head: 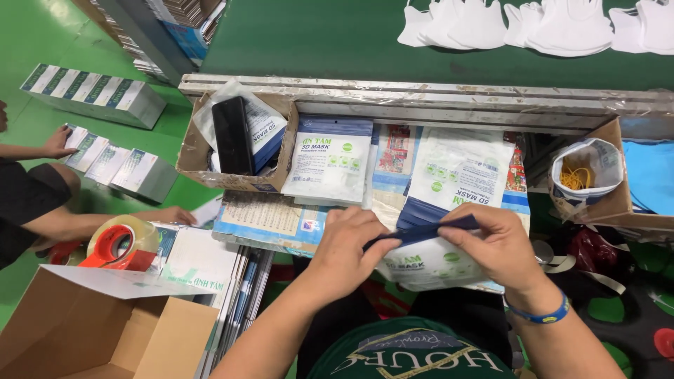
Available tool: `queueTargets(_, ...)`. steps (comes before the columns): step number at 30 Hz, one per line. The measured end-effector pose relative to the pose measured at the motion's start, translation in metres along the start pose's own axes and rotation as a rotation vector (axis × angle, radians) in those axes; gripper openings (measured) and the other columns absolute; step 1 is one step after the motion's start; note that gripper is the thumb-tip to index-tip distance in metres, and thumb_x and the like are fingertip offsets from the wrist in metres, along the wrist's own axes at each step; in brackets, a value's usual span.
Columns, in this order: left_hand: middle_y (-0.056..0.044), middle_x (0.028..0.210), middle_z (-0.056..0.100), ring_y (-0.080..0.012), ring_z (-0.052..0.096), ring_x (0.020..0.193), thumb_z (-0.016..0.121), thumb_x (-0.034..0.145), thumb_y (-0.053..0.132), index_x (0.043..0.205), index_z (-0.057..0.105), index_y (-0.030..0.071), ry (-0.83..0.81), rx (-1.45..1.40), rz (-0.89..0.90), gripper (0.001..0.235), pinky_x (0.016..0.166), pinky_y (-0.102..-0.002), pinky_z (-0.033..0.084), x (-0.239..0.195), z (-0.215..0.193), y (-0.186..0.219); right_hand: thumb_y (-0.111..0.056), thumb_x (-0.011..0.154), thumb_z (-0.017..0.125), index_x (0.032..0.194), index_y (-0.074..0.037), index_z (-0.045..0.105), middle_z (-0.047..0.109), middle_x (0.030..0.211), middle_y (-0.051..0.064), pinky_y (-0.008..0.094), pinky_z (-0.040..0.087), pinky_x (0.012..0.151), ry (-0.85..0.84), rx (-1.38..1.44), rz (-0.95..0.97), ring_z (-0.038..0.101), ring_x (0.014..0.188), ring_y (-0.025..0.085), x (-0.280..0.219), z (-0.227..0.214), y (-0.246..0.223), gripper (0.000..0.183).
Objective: Gathering stacks of individual medical masks, placing them inside printed plastic retail bags, and preparing boxes.
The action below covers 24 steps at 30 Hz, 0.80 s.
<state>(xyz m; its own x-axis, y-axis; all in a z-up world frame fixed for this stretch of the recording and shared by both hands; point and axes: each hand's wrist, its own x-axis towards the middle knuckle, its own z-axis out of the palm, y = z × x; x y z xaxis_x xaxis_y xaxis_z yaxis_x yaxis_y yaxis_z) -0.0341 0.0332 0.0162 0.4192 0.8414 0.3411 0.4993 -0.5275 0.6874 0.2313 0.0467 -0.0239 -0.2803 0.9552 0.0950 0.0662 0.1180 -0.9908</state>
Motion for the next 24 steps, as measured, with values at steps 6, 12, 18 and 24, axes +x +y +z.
queueTargets(6, -0.005, 0.09, 0.067, -0.0267, 0.06, 0.092, 0.074, 0.089, 0.021, 0.095, 0.075, 0.007, -0.021, 0.021, 0.063, 0.015, 0.086, -0.042, 0.038, 0.003, -0.017, -0.023, -0.004, 0.085, 0.072, 0.088, 0.002, 0.075, 0.072, 0.077, 0.001, 0.024, 0.049, 0.064, 0.056, -0.006, 0.044, 0.062, 0.073, 0.007, 0.007, 0.0, 0.008, 0.008)
queueTargets(12, -0.008, 0.09, 0.07, -0.032, 0.061, 0.094, 0.08, 0.084, 0.032, 0.086, 0.079, 0.013, -0.027, 0.378, 0.013, 0.02, 0.081, -0.047, 0.045, 0.085, -0.082, -0.109, -0.025, 0.098, 0.07, 0.076, -0.001, 0.068, 0.054, 0.064, -0.007, 0.026, 0.036, 0.053, 0.147, -0.14, -0.004, 0.044, 0.063, 0.004, 0.123, 0.033, 0.013, 0.032)
queueTargets(18, -0.01, 0.106, 0.067, -0.0326, 0.057, 0.108, 0.081, 0.074, 0.035, 0.087, 0.082, 0.021, 0.066, 0.861, -0.127, 0.019, 0.087, -0.054, 0.04, 0.145, -0.063, -0.227, -0.032, 0.094, 0.076, 0.108, 0.003, 0.062, 0.062, 0.09, 0.003, 0.033, 0.05, 0.064, 0.193, -0.035, 0.092, 0.058, 0.078, 0.015, 0.241, 0.071, 0.11, 0.04)
queueTargets(24, -0.009, 0.111, 0.067, -0.0286, 0.058, 0.111, 0.079, 0.075, 0.03, 0.093, 0.08, 0.016, 0.222, 0.985, -0.072, 0.022, 0.094, -0.057, 0.037, 0.16, -0.05, -0.222, -0.027, 0.086, 0.078, 0.14, -0.002, 0.056, 0.051, 0.14, 0.024, 0.044, 0.047, 0.101, 0.345, -0.628, -0.339, 0.053, 0.126, 0.038, 0.214, 0.015, 0.051, 0.063)
